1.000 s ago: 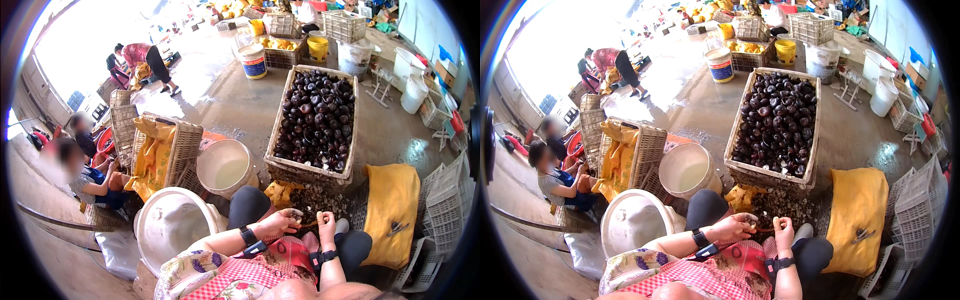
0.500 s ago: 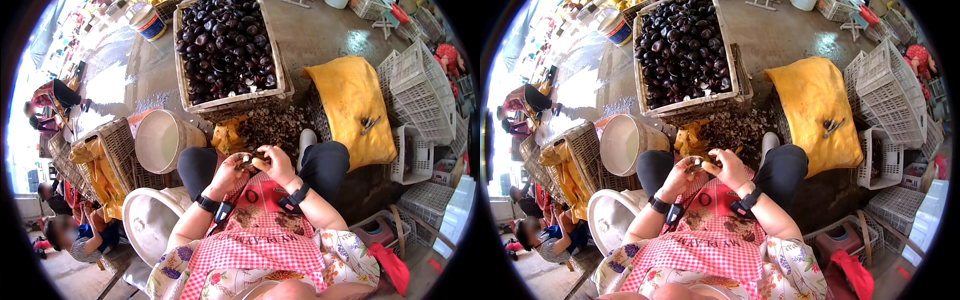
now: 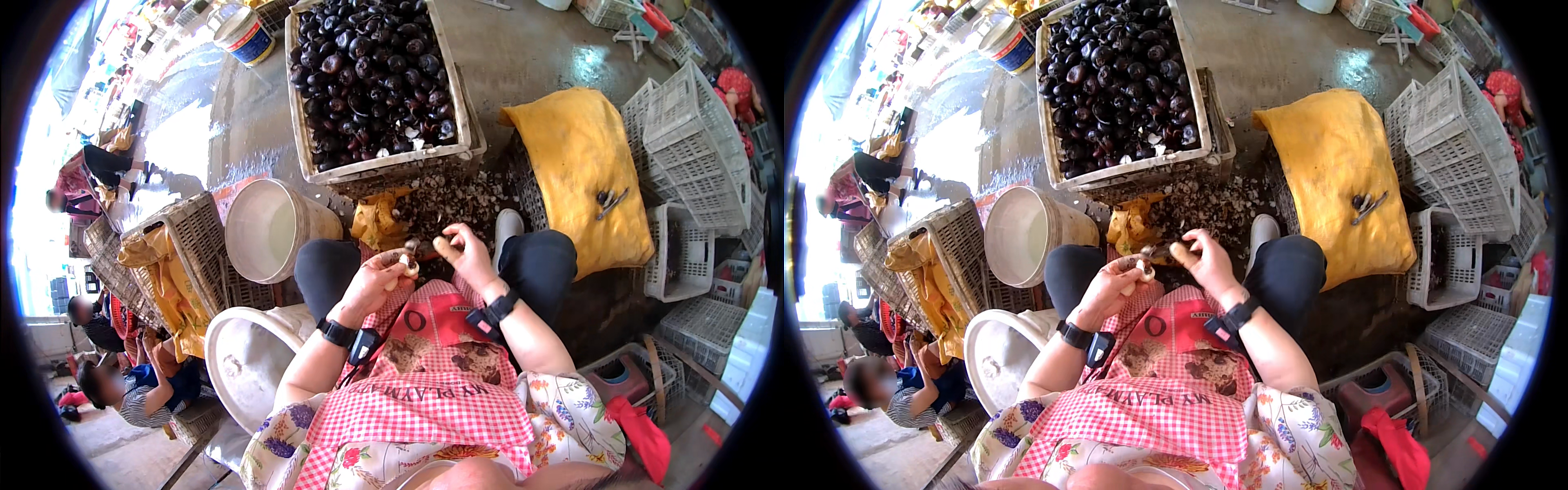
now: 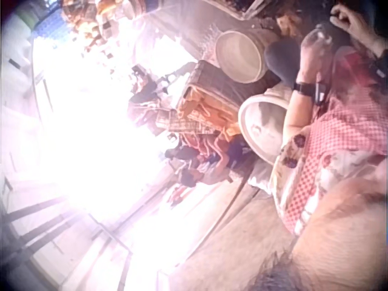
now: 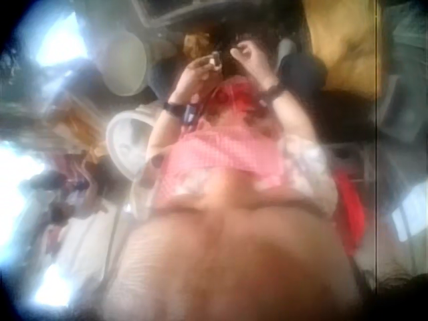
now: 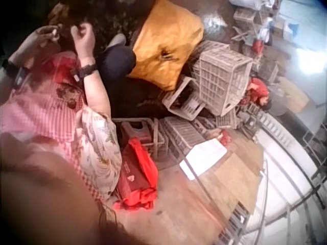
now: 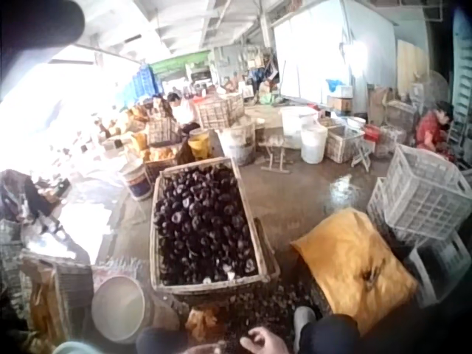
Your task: The person peels water chestnuts by hand using a small knife, placing the peeled fruit into a white bucket.
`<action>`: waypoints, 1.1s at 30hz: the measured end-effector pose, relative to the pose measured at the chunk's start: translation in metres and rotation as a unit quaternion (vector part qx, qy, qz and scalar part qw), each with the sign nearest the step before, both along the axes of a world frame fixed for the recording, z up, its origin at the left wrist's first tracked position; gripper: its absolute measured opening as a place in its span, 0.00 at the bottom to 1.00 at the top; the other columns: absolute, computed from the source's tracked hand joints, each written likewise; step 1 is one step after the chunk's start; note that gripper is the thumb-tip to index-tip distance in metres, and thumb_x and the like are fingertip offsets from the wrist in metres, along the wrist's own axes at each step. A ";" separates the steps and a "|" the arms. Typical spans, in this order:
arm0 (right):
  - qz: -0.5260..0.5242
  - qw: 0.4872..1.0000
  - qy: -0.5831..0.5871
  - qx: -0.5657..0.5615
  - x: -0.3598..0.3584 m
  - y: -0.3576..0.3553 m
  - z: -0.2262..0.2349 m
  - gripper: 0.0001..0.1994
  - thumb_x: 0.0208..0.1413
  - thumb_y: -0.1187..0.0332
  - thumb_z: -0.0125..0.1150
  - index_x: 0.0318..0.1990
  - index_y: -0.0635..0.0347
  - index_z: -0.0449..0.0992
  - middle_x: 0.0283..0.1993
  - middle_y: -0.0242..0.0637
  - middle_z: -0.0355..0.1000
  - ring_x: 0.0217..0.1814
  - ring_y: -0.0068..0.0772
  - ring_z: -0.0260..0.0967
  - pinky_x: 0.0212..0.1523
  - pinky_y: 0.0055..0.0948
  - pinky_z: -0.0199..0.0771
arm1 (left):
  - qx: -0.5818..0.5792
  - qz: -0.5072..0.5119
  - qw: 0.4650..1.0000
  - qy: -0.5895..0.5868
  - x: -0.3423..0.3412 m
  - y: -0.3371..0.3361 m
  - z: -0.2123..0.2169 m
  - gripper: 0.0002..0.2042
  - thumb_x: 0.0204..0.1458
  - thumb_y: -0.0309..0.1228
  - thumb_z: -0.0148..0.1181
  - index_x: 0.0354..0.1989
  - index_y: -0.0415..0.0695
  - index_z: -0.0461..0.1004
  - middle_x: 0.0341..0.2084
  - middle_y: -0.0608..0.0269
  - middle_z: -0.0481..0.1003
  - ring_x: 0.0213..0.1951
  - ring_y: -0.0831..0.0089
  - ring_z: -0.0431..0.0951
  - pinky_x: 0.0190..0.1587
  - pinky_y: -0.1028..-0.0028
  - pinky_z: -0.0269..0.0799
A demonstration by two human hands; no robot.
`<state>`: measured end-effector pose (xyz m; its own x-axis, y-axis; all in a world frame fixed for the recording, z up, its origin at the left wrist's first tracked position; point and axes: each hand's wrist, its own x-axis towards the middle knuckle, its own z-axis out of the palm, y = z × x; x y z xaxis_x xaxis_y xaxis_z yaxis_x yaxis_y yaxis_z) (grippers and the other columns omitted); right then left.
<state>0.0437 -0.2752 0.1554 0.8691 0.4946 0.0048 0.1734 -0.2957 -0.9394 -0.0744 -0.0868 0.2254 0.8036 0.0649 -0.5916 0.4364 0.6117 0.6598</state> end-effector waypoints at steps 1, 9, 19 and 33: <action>0.014 0.998 -0.012 0.064 -0.011 0.005 0.011 0.24 0.53 0.46 0.66 0.43 0.58 0.74 0.32 0.37 0.73 0.33 0.33 0.72 0.35 0.28 0.72 | -0.003 0.014 1.000 0.005 -0.003 -0.001 -0.001 0.14 0.62 0.22 0.51 0.56 0.35 0.69 0.38 0.58 0.77 0.38 0.73 0.79 0.41 0.76 0.78; -0.029 1.000 0.012 -0.003 -0.008 -0.005 0.002 0.22 0.54 0.48 0.66 0.42 0.58 0.74 0.28 0.35 0.72 0.29 0.35 0.72 0.32 0.30 0.72 | 0.024 0.031 0.998 0.046 -0.003 -0.004 0.007 0.13 0.61 0.23 0.53 0.53 0.34 0.71 0.36 0.59 0.77 0.33 0.76 0.77 0.36 0.78 0.76; -0.030 0.996 0.049 0.070 -0.006 0.003 -0.020 0.17 0.55 0.56 0.69 0.42 0.57 0.72 0.24 0.30 0.66 0.25 0.22 0.62 0.30 0.24 0.67 | 0.015 0.037 0.999 0.022 -0.004 -0.004 0.002 0.13 0.62 0.24 0.52 0.54 0.37 0.70 0.39 0.58 0.77 0.36 0.74 0.78 0.40 0.76 0.79; -0.048 0.984 0.134 0.106 -0.005 0.005 -0.048 0.13 0.59 0.59 0.66 0.39 0.58 0.73 0.24 0.20 0.61 0.26 0.12 0.53 0.27 0.18 0.57 | -0.022 0.014 1.000 0.000 -0.002 0.000 0.001 0.11 0.64 0.26 0.48 0.53 0.39 0.67 0.41 0.58 0.74 0.39 0.67 0.80 0.35 0.75 0.80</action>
<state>0.0386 -0.2700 0.1077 0.8959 0.4230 -0.1361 -0.1074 -0.0912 -0.9900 -0.0760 -0.0869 0.2266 0.8014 0.0611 -0.5950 0.4192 0.6522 0.6316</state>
